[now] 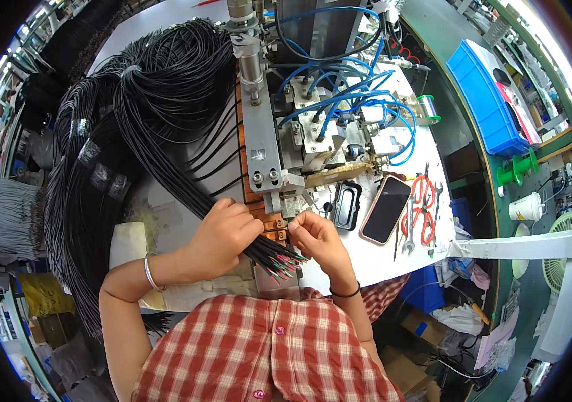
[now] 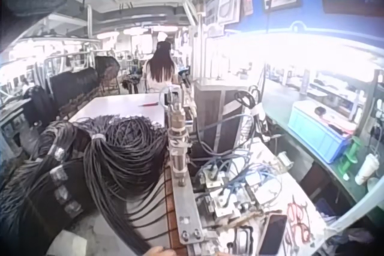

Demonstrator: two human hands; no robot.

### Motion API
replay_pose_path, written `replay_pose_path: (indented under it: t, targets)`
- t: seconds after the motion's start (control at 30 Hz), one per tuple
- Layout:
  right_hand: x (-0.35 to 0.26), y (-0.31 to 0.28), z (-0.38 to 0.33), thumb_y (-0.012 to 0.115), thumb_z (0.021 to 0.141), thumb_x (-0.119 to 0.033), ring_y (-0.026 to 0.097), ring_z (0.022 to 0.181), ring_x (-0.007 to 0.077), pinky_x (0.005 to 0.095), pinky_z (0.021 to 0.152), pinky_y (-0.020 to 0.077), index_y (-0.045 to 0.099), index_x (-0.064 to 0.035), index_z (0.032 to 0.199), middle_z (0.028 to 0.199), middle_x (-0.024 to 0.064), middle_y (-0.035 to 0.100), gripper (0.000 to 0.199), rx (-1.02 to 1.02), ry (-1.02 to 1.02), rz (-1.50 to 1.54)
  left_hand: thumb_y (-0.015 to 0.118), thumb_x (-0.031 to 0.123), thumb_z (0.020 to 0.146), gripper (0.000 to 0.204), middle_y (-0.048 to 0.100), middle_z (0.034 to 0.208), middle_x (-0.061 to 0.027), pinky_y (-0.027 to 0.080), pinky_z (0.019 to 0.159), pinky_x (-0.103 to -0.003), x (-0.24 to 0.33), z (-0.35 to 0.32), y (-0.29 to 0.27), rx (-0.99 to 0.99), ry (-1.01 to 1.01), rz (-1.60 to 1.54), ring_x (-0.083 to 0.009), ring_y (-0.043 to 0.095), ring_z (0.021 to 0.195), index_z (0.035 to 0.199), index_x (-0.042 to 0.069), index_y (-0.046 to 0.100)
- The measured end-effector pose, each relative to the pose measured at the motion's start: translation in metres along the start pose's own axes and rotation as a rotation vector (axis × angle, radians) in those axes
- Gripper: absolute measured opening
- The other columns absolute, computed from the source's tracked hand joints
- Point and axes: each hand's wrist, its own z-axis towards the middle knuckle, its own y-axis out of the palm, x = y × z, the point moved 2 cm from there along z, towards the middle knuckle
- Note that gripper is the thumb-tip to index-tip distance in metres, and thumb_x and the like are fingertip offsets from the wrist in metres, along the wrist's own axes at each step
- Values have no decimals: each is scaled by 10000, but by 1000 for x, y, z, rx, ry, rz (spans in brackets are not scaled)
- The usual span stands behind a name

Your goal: The person inserts individual wire ends from a cable bundle into slots on a machine fixture by hand, then rearranges the cable bundles on the workbench.

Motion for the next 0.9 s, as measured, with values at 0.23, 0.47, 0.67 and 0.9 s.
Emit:
replay_pose_path:
  t: [0.23,0.47,0.67,0.9]
  targets:
    - [-12,3,-6,566,885,-127,350,478,9,172,415,261,523,-35,811,590,-56,463,125,115,111,-99,624,-6,521,288,484,703,-68,348,670,-359,-1,-4,4,-6,35,15,-249,480,749,788,51,532]
    - [-13,8,-11,611,846,-53,459,534,22,165,480,362,580,-4,905,636,-37,533,83,262,-174,-81,622,6,544,300,496,709,-67,361,638,-350,2,-2,-6,-17,-53,-41,-248,496,754,837,38,568]
    - [-16,11,-13,663,803,-23,524,588,25,163,530,417,619,21,916,716,1,618,129,162,-156,29,592,-19,549,322,505,722,-68,365,628,-350,0,-2,-7,-6,-23,-68,-251,494,749,868,23,573]
    - [-15,12,-16,664,806,-43,528,575,30,161,492,398,629,24,852,730,18,632,88,231,-181,3,589,-31,533,328,506,736,-68,365,654,-344,2,-2,-10,3,-27,-72,-254,484,774,855,27,564]
